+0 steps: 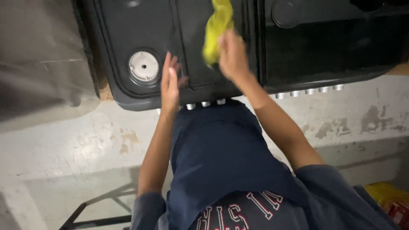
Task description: Cleaning the surface and individual burner components of a gas stove with a cloth.
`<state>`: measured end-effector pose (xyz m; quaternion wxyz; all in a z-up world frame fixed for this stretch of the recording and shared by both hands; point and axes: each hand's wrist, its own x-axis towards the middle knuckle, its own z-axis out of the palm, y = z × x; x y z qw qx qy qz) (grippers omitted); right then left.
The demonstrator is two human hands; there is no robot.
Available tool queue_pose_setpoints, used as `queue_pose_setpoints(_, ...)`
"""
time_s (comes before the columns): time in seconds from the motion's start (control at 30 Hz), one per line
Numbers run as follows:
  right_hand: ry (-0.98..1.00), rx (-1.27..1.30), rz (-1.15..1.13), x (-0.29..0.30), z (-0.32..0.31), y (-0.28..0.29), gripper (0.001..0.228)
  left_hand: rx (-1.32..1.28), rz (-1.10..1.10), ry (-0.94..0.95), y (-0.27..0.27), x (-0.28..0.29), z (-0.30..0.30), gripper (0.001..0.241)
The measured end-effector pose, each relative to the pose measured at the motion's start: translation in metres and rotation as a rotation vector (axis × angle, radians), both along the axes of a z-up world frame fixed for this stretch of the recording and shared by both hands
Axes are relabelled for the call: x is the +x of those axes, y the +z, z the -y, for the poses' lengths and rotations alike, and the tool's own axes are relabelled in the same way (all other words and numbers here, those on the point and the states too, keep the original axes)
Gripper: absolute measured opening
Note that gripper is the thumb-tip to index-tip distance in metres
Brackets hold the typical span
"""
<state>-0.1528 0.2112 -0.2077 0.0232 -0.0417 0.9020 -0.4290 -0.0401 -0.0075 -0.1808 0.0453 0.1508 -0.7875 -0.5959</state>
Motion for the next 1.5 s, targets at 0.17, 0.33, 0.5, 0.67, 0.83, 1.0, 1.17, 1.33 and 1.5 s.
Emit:
queue_pose_setpoints(0.17, 0.461, -0.3, -0.512, 0.085, 0.038, 0.086, 0.027, 1.243, 0.009, -0.033, -0.032, -0.009, -0.062, 0.053)
queue_pose_setpoints(0.33, 0.592, -0.184, -0.004, 0.1, -0.02, 0.072, 0.029, 0.923, -0.067, 0.153, 0.001, -0.019, -0.075, 0.046)
queue_pose_setpoints(0.5, 0.599, -0.17, -0.302, 0.1, -0.087, 0.085, 0.074, 0.696, -0.247, 0.232, -0.013, -0.027, -0.113, 0.048)
queue_pose_setpoints(0.67, -0.11, -1.479, 0.51, 0.083, -0.133, 0.021, 0.063, -0.334, -0.415, -0.49, 0.034, -0.024, -0.217, 0.052)
queue_pose_setpoints(0.83, -0.342, -1.168, 0.334, 0.063, -0.237, -0.015, 0.043, -0.274, -0.337, -0.446, 0.003, -0.032, -0.218, 0.054)
queue_pose_setpoints(1.0, -0.261, -1.137, 0.121, 0.033, -0.289, 0.01, 0.042, -0.292, -0.106, -0.361, -0.041, -0.072, -0.21, 0.04)
queue_pose_setpoints(1.17, -0.005, -0.626, 0.05, 0.005, -0.304, 0.01, 0.052, -0.534, -0.351, -0.435, -0.056, -0.149, -0.233, 0.049)
queue_pose_setpoints(1.33, -0.113, -0.118, -0.24, -0.009, -0.314, -0.003, 0.063, -0.671, -0.318, -0.406, -0.081, -0.219, -0.25, 0.065)
queue_pose_setpoints(1.5, -0.096, 0.177, -0.388, -0.019, -0.305, -0.001, 0.056, -0.815, -0.369, -0.599, -0.089, -0.248, -0.265, 0.069)
